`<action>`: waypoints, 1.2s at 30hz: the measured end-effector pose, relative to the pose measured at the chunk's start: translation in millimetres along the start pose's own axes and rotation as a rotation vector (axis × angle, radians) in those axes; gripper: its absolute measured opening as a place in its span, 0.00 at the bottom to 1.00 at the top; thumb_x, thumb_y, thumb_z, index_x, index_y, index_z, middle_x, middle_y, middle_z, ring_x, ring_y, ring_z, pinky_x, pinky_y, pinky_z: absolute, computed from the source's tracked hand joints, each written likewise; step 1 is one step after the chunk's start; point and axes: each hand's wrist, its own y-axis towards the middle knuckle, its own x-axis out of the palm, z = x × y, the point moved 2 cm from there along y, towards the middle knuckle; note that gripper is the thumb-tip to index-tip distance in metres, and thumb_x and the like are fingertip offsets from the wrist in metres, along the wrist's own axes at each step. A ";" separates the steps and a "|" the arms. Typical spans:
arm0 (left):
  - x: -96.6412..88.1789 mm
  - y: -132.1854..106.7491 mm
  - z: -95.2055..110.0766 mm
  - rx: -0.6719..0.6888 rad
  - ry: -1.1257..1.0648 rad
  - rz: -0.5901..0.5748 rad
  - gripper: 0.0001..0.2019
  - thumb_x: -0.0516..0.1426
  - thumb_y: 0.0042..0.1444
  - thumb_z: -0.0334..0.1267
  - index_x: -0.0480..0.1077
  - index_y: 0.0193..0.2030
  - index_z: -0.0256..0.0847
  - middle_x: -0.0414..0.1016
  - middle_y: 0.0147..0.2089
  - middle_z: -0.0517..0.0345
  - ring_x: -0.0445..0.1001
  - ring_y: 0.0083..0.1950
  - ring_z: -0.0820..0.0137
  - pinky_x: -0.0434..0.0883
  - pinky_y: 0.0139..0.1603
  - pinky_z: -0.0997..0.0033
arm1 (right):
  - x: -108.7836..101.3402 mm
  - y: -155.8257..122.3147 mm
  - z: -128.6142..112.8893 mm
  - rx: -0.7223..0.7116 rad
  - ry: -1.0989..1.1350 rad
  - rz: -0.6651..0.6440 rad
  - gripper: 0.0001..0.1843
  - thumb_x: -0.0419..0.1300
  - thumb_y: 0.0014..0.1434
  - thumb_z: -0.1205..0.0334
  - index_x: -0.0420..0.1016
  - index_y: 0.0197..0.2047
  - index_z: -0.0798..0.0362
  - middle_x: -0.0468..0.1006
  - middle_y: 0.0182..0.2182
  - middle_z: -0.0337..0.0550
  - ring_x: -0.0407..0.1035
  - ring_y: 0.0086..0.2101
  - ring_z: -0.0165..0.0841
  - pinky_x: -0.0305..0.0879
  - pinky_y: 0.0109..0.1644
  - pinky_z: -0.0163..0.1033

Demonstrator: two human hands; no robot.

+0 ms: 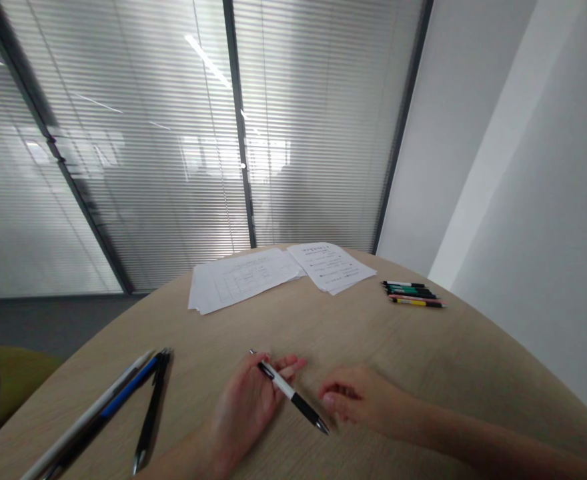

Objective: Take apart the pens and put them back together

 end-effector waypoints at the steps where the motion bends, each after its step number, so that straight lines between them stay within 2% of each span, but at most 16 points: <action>1: 0.0 -0.3 -0.5 -0.004 0.009 0.002 0.13 0.46 0.53 0.28 0.65 0.20 0.35 0.74 0.31 0.47 0.73 0.40 0.64 0.67 0.42 0.68 | 1.1 0.0 -7.2 -0.019 -0.053 0.000 0.10 0.50 0.53 0.65 0.68 0.24 0.55 0.66 0.19 0.34 0.59 0.21 0.24 0.53 0.24 0.28; 5: 0.3 -0.9 -1.1 -0.031 0.045 -0.062 0.12 0.47 0.52 0.30 0.69 0.23 0.35 0.75 0.35 0.48 0.71 0.42 0.65 0.63 0.49 0.67 | 10.3 9.8 -22.0 -0.027 -0.100 0.017 0.08 0.52 0.52 0.62 0.70 0.27 0.54 0.68 0.21 0.35 0.60 0.22 0.25 0.52 0.24 0.29; 8: -0.1 -1.1 0.0 -0.052 0.070 -0.144 0.11 0.50 0.50 0.34 0.72 0.29 0.32 0.75 0.36 0.48 0.71 0.42 0.62 0.61 0.52 0.64 | 19.2 23.3 -21.4 -0.045 -0.066 0.075 0.06 0.56 0.48 0.62 0.70 0.32 0.53 0.71 0.24 0.35 0.62 0.24 0.26 0.54 0.25 0.29; 10: -2.5 -0.7 1.0 -0.040 0.096 -0.153 0.11 0.52 0.49 0.35 0.72 0.32 0.30 0.75 0.36 0.48 0.70 0.44 0.61 0.59 0.53 0.64 | 22.0 29.7 -19.6 -0.051 -0.079 0.109 0.07 0.57 0.46 0.64 0.70 0.32 0.53 0.72 0.25 0.34 0.63 0.25 0.26 0.54 0.26 0.28; 14: -10.7 2.5 -0.2 0.027 0.166 -0.138 0.06 0.55 0.47 0.35 0.72 0.30 0.37 0.75 0.38 0.53 0.67 0.48 0.61 0.58 0.54 0.63 | 11.2 26.7 -18.5 -0.072 -0.186 0.155 0.08 0.56 0.48 0.66 0.71 0.35 0.51 0.74 0.29 0.35 0.65 0.28 0.28 0.57 0.30 0.29; 16: -13.5 3.9 -2.6 0.044 0.245 -0.159 0.06 0.58 0.45 0.36 0.71 0.32 0.39 0.75 0.40 0.54 0.68 0.48 0.60 0.58 0.52 0.61 | -2.1 18.6 -15.3 -0.101 -0.284 0.177 0.09 0.53 0.51 0.67 0.71 0.36 0.50 0.75 0.32 0.37 0.66 0.31 0.29 0.58 0.34 0.31; 19: -15.3 4.9 -5.7 0.016 0.378 -0.199 0.14 0.58 0.46 0.39 0.69 0.41 0.39 0.73 0.44 0.49 0.68 0.48 0.59 0.60 0.49 0.61 | -28.0 4.3 3.5 -0.145 -0.478 0.211 0.10 0.51 0.54 0.66 0.72 0.37 0.52 0.75 0.33 0.42 0.66 0.35 0.32 0.58 0.40 0.35; 24: -17.9 7.4 -5.9 -0.017 0.407 -0.117 0.14 0.59 0.45 0.38 0.68 0.41 0.40 0.75 0.40 0.51 0.72 0.38 0.64 0.64 0.38 0.68 | -89.3 -23.8 73.4 0.004 -0.704 0.450 0.13 0.48 0.55 0.65 0.72 0.37 0.53 0.75 0.36 0.47 0.67 0.37 0.36 0.61 0.43 0.40; 29: -13.4 3.7 -5.4 -0.031 0.360 -0.081 0.08 0.57 0.47 0.36 0.69 0.35 0.38 0.75 0.30 0.54 0.72 0.31 0.69 0.64 0.36 0.71 | -148.4 -53.6 131.5 0.085 -0.785 0.538 0.15 0.45 0.53 0.66 0.72 0.36 0.54 0.74 0.36 0.51 0.67 0.39 0.40 0.62 0.43 0.47; 32: -11.2 1.3 -5.0 -0.033 0.331 -0.064 0.06 0.56 0.48 0.36 0.69 0.33 0.37 0.75 0.28 0.55 0.72 0.29 0.70 0.64 0.35 0.72 | -166.1 -63.0 150.7 0.089 -0.828 0.555 0.17 0.44 0.53 0.66 0.73 0.35 0.56 0.74 0.37 0.53 0.67 0.39 0.40 0.62 0.44 0.46; 36: -11.7 2.3 -5.5 -0.038 0.301 -0.075 0.05 0.56 0.48 0.35 0.69 0.31 0.36 0.74 0.27 0.56 0.72 0.28 0.71 0.65 0.34 0.74 | -172.2 -64.1 168.1 0.083 -0.874 0.552 0.17 0.44 0.54 0.64 0.75 0.33 0.54 0.74 0.33 0.49 0.68 0.36 0.38 0.64 0.42 0.43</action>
